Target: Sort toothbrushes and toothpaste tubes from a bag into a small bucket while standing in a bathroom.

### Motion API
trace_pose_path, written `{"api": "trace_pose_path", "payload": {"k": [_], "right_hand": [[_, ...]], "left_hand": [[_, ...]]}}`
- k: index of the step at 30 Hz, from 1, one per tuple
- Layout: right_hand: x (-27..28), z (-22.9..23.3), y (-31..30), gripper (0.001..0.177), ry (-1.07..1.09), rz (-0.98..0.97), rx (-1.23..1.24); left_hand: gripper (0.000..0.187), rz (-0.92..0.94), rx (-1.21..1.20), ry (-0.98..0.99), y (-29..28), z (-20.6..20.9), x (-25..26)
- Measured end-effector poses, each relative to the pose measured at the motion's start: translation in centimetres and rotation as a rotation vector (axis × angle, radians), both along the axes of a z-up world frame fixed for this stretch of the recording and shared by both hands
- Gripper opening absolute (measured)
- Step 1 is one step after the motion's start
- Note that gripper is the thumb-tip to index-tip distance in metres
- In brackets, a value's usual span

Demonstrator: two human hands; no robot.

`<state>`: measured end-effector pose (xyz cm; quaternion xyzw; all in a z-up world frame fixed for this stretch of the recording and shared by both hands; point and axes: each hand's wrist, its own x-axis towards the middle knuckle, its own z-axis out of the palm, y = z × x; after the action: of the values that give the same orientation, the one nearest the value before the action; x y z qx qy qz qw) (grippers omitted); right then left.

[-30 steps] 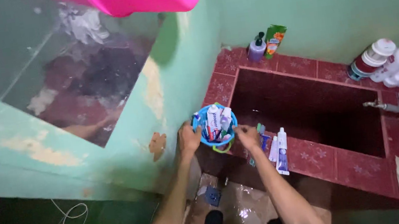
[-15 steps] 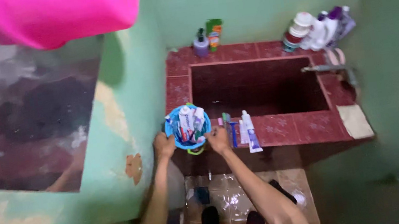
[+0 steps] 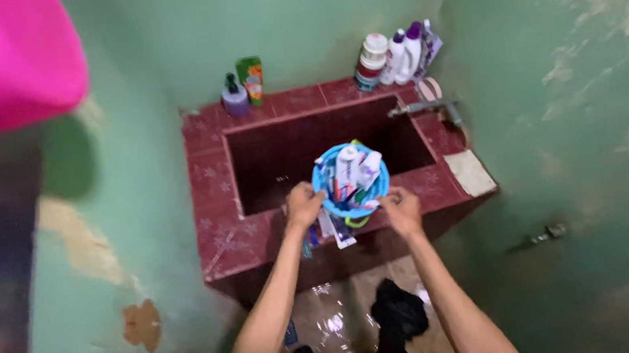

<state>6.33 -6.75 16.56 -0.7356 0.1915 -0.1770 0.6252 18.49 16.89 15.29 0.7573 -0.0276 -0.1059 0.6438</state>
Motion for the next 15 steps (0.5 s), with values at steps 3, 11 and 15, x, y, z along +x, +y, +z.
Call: {"api": "trace_pose_path", "payload": {"k": [3,11,15], "right_hand": [[-1.5,-0.8,-6.5,0.031,0.064,-0.045,-0.089],[-5.5,-6.6,-19.2,0.024,0.206,-0.060,0.224],[-4.6,-8.1,-23.2,0.022,0.249,-0.067,0.211]], "left_hand": [[0.018,-0.090,0.069,0.108,-5.9,2.1,-1.8],[0.024,-0.026,0.254,-0.114,-20.5,-9.1,-4.2],[0.025,0.012,0.292,-0.013,-24.4,-10.8,-4.7]]}}
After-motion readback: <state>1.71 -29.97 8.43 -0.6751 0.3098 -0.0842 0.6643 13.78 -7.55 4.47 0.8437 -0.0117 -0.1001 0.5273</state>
